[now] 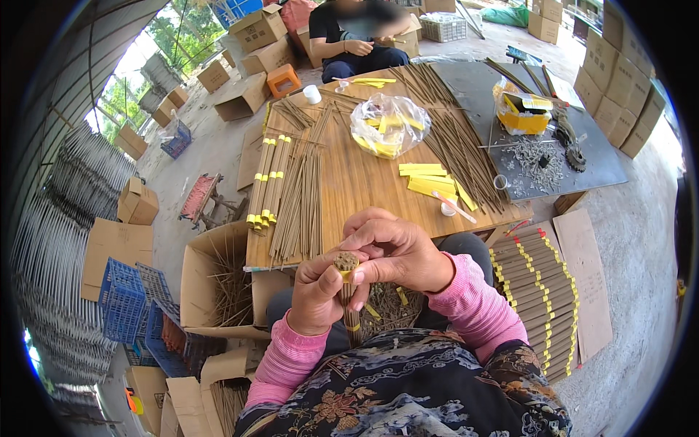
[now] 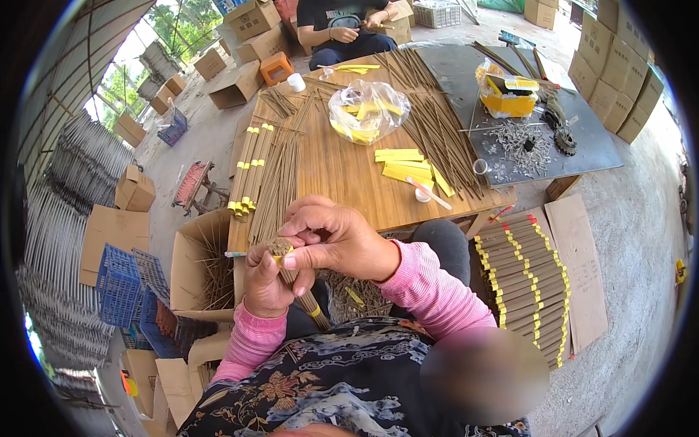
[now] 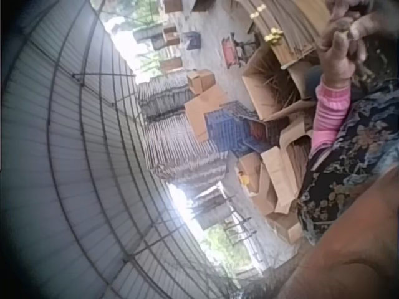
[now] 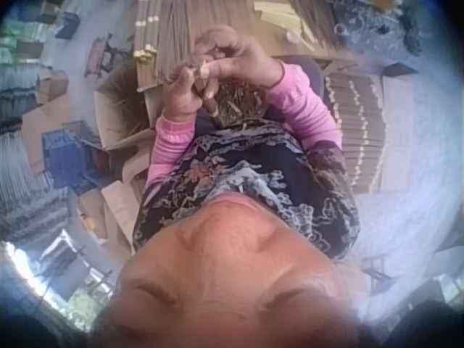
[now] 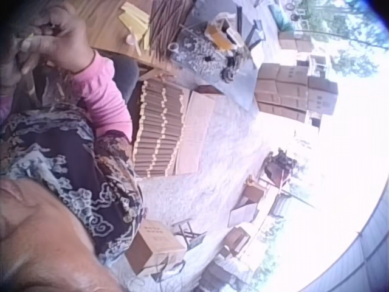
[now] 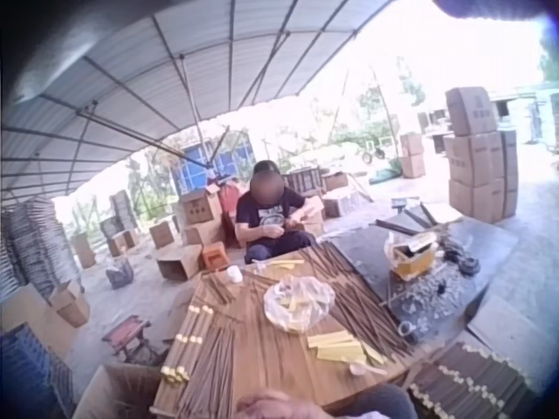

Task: The person gathers thin wooden sticks, aligns them into bundles, and secures them with yellow paper bands. They apply glue to the bands using a small stick and wrap them around the bundles, then place the finished bundles on the table.

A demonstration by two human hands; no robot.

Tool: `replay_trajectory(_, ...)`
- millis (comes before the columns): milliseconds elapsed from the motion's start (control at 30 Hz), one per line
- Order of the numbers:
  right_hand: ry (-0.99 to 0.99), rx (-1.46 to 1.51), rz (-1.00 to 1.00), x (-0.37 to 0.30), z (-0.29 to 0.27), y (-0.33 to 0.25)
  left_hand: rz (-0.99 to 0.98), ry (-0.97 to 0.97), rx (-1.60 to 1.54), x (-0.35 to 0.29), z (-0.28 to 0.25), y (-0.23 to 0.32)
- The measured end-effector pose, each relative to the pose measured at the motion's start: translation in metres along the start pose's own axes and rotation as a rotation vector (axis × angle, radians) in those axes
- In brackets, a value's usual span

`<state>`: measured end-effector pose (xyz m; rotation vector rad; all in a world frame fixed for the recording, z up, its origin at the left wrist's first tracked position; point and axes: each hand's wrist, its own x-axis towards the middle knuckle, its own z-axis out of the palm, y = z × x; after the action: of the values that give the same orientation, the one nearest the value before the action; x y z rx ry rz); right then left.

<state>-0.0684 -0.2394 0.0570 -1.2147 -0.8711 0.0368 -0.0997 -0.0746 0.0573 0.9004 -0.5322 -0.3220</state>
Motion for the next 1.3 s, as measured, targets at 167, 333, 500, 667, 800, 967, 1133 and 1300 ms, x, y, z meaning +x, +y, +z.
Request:
replay_trajectory(167,-0.027,0.048,-0.024,0.0,-0.005,0.007,-0.024,-0.029,-0.034,0.0,-0.004,-0.002)
replay_trajectory(333,-0.055,0.028,-0.062,0.003,-0.006,0.007,-0.039,-0.072,-0.06,-0.001,-0.012,-0.001)
replay_trajectory(500,-0.059,-0.012,-0.025,0.006,-0.006,0.005,-0.053,-0.11,-0.128,-0.001,-0.017,0.0)
replay_trajectory(667,-0.004,0.064,0.063,0.007,-0.003,0.008,-0.026,-0.11,-0.111,0.001,-0.018,0.004)
replay_trajectory(800,0.134,0.224,0.174,0.004,0.001,0.006,0.044,-0.049,-0.045,0.003,-0.019,0.012)
replay_trajectory(967,0.228,0.092,0.19,-0.004,-0.003,0.016,0.171,0.032,0.165,0.007,-0.028,0.023)
replay_trajectory(1133,0.346,0.013,0.34,-0.018,0.003,0.002,0.371,0.151,0.231,0.014,-0.035,0.042)
replay_trajectory(1300,-0.403,0.029,0.642,-0.027,0.023,-0.004,0.646,0.329,0.146,0.027,-0.033,0.064)
